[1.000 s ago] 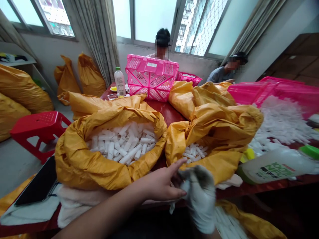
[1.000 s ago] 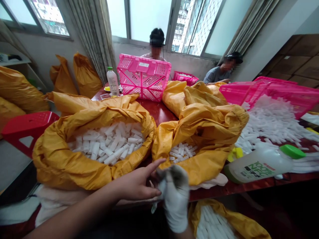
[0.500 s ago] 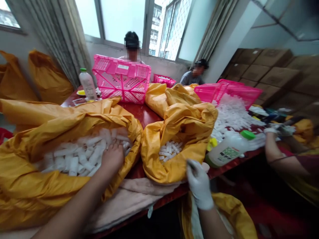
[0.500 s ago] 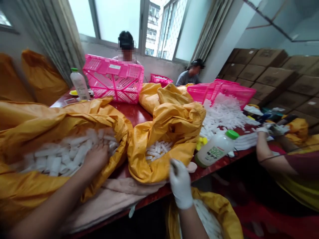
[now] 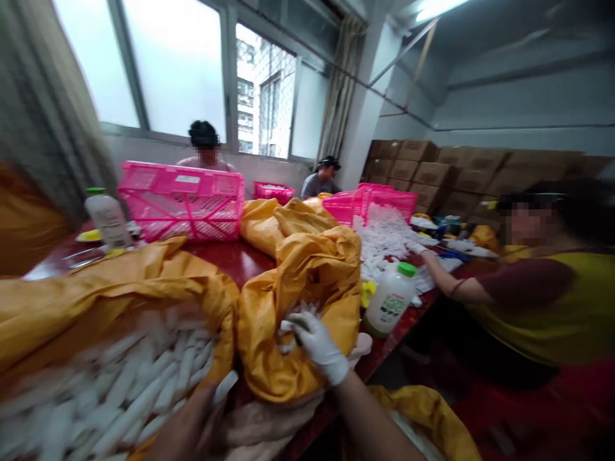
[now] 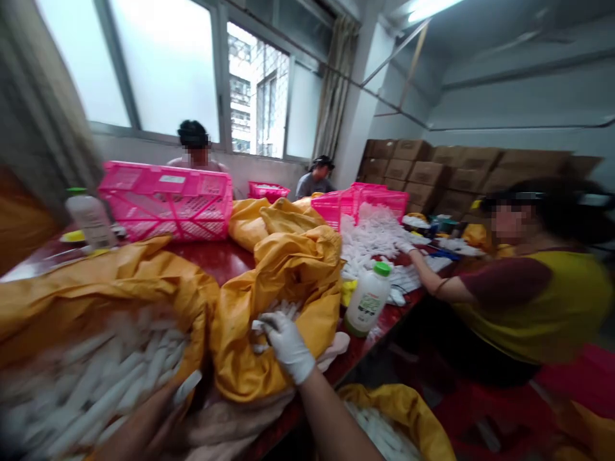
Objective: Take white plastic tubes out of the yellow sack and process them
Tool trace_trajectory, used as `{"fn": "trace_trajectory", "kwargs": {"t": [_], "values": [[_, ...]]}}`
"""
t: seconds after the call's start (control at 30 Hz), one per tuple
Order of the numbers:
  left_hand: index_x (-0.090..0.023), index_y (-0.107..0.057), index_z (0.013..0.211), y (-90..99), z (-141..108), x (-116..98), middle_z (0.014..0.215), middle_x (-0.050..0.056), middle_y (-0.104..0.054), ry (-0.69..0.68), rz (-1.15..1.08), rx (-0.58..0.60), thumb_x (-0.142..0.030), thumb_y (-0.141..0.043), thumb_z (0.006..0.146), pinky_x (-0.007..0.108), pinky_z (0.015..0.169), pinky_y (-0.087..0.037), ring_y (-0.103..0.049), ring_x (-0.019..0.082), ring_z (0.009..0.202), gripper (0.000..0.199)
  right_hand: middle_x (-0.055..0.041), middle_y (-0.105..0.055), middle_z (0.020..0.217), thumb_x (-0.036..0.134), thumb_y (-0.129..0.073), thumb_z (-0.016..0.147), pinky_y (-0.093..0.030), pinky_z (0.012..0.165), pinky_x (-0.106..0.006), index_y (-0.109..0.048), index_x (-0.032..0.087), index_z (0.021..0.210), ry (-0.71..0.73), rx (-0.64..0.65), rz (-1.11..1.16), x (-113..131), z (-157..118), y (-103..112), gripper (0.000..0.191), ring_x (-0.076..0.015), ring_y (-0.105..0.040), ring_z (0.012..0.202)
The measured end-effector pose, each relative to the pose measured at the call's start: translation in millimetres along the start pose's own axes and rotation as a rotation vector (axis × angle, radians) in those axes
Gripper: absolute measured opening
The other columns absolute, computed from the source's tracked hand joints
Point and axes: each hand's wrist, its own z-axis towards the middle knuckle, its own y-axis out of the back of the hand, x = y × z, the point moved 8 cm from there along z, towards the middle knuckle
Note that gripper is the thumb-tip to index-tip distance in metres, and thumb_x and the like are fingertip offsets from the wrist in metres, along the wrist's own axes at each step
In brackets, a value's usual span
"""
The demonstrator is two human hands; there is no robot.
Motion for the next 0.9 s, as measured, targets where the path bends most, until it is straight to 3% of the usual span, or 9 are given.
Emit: {"fn": "trace_trajectory", "kwargs": {"t": [0.07,0.2,0.3,0.4,0.47,0.53,0.63,0.7,0.9], "values": [[-0.022,-0.061,0.106,20.7,0,-29,0.108,0.007,-0.069,0.027,-0.043,-0.022,-0.034,-0.043,0.084,0.033,0.086,-0.053,-0.064,0.024,0.101,0.031,-0.005,-0.062,0.076,0.037,-0.03,0.092,-0.048,0.054,-0.027,-0.055,0.016,0.107,0.003,0.068,0.241,14,-14,-6,0.036,-0.0128,-0.056,0.056],[-0.022,-0.054,0.118,24.4,-1,-62,0.117,0.007,-0.063,0.052,-0.173,0.123,-0.032,-0.04,0.089,0.031,0.095,-0.047,-0.059,0.02,0.109,0.034,0.0033,-0.054,0.065,0.039,-0.055,0.083,-0.039,0.046,-0.019,-0.059,0.018,0.09,-0.075,0.326,0.723,47,-35,-23,0.022,-0.007,-0.046,0.048],[-0.02,-0.053,0.12,13.0,-8,-65,0.117,0.009,-0.062,0.05,-0.174,0.225,-0.031,-0.04,0.089,0.033,0.096,-0.045,-0.058,0.021,0.108,0.035,0.0016,-0.058,0.068,0.029,-0.059,0.08,-0.046,0.057,-0.022,-0.065,0.02,0.08,0.11,0.399,0.484,77,-39,-25,0.011,-0.0105,-0.052,0.06],[-0.019,-0.051,0.122,8.8,-11,-66,0.118,0.009,-0.061,0.053,-0.255,0.237,-0.035,-0.038,0.091,0.032,0.095,-0.044,-0.057,0.021,0.108,0.037,-0.0029,-0.063,0.09,0.023,-0.059,0.08,-0.048,0.082,-0.029,-0.068,0.023,0.087,0.318,0.247,0.418,97,-38,-21,0.012,-0.0162,-0.059,0.086],[-0.019,-0.051,0.121,11.5,-10,-68,0.117,0.008,-0.062,0.08,-0.339,0.202,-0.037,-0.038,0.091,0.029,0.093,-0.044,-0.056,0.02,0.108,0.037,-0.0039,-0.062,0.101,0.023,-0.061,0.078,-0.048,0.086,-0.031,-0.066,0.024,0.097,0.265,0.008,0.615,89,-35,-14,0.019,-0.0175,-0.058,0.096],[-0.019,-0.053,0.117,14.1,-9,-72,0.112,0.007,-0.063,0.099,-0.376,0.177,-0.038,-0.038,0.091,0.028,0.09,-0.045,-0.058,0.02,0.104,0.035,-0.0021,-0.062,0.098,0.025,-0.067,0.074,-0.052,0.078,-0.029,-0.065,0.026,0.095,0.135,-0.162,0.806,72,-36,-18,0.021,-0.0164,-0.06,0.09],[-0.019,-0.054,0.115,16.4,-8,-74,0.107,0.007,-0.065,0.128,-0.385,0.149,-0.036,-0.037,0.092,0.028,0.087,-0.044,-0.059,0.02,0.099,0.034,0.0012,-0.063,0.079,0.031,-0.073,0.068,-0.05,0.053,-0.022,-0.068,0.024,0.08,-0.032,-0.135,0.991,58,-39,-44,0.015,-0.0103,-0.056,0.06],[-0.018,-0.054,0.114,17.4,-8,-73,0.105,0.007,-0.065,0.143,-0.393,0.138,-0.036,-0.036,0.092,0.028,0.086,-0.044,-0.059,0.02,0.097,0.033,0.0007,-0.065,0.075,0.036,-0.076,0.064,-0.047,0.046,-0.021,-0.069,0.023,0.079,-0.144,-0.125,1.064,51,-43,-56,0.021,-0.0086,-0.053,0.051],[-0.018,-0.057,0.106,18.2,-9,-67,0.097,0.007,-0.063,0.164,-0.52,0.12,-0.041,-0.043,0.089,0.029,0.083,-0.043,-0.057,0.019,0.091,0.032,-0.0021,-0.071,0.082,0.039,-0.08,0.057,-0.054,0.06,-0.027,-0.07,0.023,0.081,-0.245,-0.164,1.058,39,-47,-57,0.03,-0.0144,-0.062,0.066]]}}
